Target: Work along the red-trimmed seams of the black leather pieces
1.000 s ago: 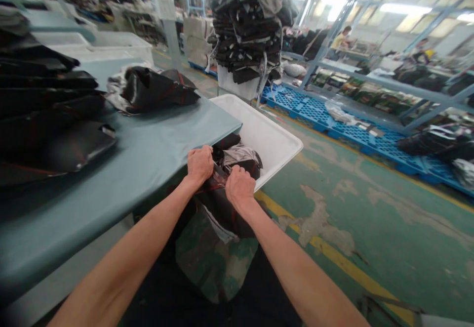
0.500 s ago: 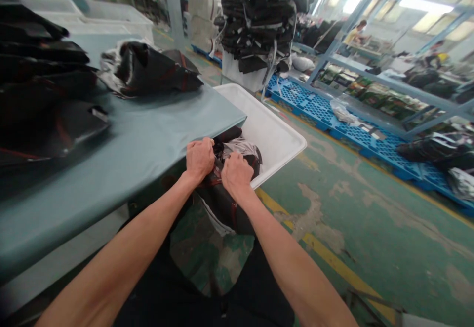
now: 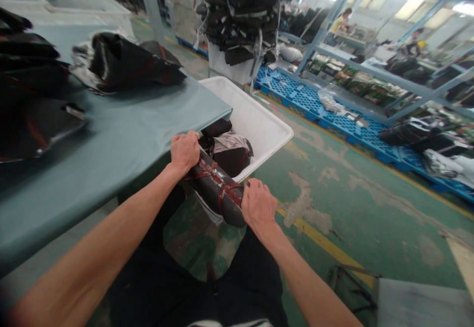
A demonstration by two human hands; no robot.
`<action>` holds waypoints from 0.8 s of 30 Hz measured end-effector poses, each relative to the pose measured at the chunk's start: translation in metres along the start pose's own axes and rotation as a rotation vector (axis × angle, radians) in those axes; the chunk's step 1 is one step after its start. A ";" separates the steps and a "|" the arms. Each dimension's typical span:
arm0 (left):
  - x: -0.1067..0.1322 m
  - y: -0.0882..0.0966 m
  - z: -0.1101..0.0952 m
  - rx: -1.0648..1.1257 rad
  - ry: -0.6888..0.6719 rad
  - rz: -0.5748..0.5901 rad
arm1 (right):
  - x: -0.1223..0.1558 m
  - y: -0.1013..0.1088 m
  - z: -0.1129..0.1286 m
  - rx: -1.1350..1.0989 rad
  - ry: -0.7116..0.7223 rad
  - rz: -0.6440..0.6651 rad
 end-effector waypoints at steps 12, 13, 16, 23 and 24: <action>0.001 0.001 0.000 0.034 0.030 -0.025 | -0.031 0.008 0.040 -0.004 0.134 0.000; 0.001 0.001 0.000 0.033 0.033 -0.025 | -0.039 0.007 0.053 -0.021 0.155 0.002; 0.001 0.001 0.001 0.035 0.038 -0.021 | -0.053 0.002 0.081 -0.051 0.200 0.013; -0.003 -0.002 0.005 0.059 0.026 -0.029 | -0.017 -0.002 0.020 -0.087 0.099 -0.060; -0.003 -0.002 0.005 0.062 0.025 -0.038 | -0.009 -0.003 0.006 -0.095 0.064 -0.046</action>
Point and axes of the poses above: each hand's wrist, its own x-axis away from the middle knuckle, its own y-axis out of the back of the hand, z = x × y, the point moved 6 cm from there along -x, towards the middle knuckle, and after that the axes turned 1 degree about y, right-handed, at the moved point
